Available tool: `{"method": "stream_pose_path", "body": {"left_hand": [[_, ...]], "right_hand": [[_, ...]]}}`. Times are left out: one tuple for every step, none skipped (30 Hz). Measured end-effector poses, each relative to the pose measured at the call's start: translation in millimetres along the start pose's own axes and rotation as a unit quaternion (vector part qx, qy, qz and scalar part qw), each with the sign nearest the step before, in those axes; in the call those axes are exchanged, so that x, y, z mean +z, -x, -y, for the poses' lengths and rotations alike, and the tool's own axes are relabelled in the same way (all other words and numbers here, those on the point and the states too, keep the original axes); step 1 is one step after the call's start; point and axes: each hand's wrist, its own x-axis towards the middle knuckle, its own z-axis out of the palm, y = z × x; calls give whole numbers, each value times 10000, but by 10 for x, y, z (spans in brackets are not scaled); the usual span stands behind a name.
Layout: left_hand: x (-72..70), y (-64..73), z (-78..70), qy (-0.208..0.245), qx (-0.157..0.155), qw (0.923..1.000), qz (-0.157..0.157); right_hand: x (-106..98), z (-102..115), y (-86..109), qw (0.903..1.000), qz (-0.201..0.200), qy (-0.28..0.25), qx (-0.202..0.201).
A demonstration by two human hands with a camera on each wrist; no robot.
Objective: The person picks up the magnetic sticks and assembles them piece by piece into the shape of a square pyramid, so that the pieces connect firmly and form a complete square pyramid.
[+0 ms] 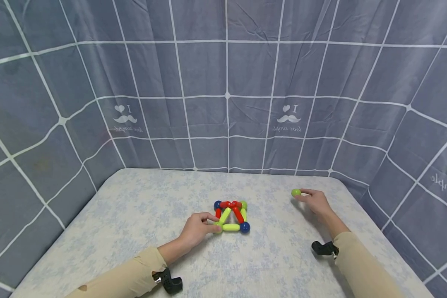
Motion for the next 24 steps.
{"method": "stream_pose_path", "body": {"left_hand": [[1,0,2,12,3,10000,9],[3,0,3,18,2,10000,17],[3,0,4,21,3,10000,22],[4,1,5,33,3,10000,25],[4,1,4,38,5,10000,25],[4,2,1,41,8,10000,26],[4,2,-1,36,7,10000,22],[4,2,-4,27,3,10000,18],[3,1,-8,19,-2,10000,8],[2,2,-8,9,-15,10000,1],[0,3,-9,1,-28,10000,-4],[-1,3,-9,-9,-42,10000,-9],[-2,3,-11,-15,-59,10000,-14],[-2,3,-12,-23,-69,10000,-18],[-2,2,-12,-30,-78,10000,-21],[-2,2,-12,-32,-86,10000,-19],[-1,2,-12,-33,-88,10000,-16],[0,2,-11,-39,-87,10000,-18],[0,1,-10,-43,-91,9999,-18],[0,2,-11,-47,-89,9999,-17],[-1,2,-11,-50,-90,9999,-19],[-2,2,-12,-52,-88,9999,-24],[-3,3,-13,-55,-81,9999,-26],[-4,5,-15,-53,-78,10000,-30]], "right_hand": [[11,28,6,10000,48,-70,0],[22,61,17,9999,105,-101,-22],[34,93,25,9998,169,-111,-48],[46,129,34,9996,235,-119,-49],[62,167,45,9995,284,-108,-80],[79,205,52,9993,345,-97,-81],[95,246,64,9991,392,-93,-100],[112,283,72,9989,440,-103,-105],[130,319,81,9987,488,-114,-118],[152,351,94,9984,534,-126,-141],[175,384,108,9981,577,-168,-159],[195,414,122,9976,632,-209,-190],[215,447,140,9971,677,-250,-241],[237,477,153,9966,721,-295,-285],[259,507,169,9960,762,-337,-327],[280,538,187,9954,801,-366,-373],[303,568,203,9949,836,-379,-415],[326,597,216,9946,856,-391,-439],[352,628,232,9945,871,-390,-436],[377,656,242,9940,911,-378,-463],[401,687,258,9939,929,-371,-474],[426,716,271,9936,949,-338,-509],[451,744,282,9935,960,-339,-518],[476,773,296,9934,963,-353,-519]]}}
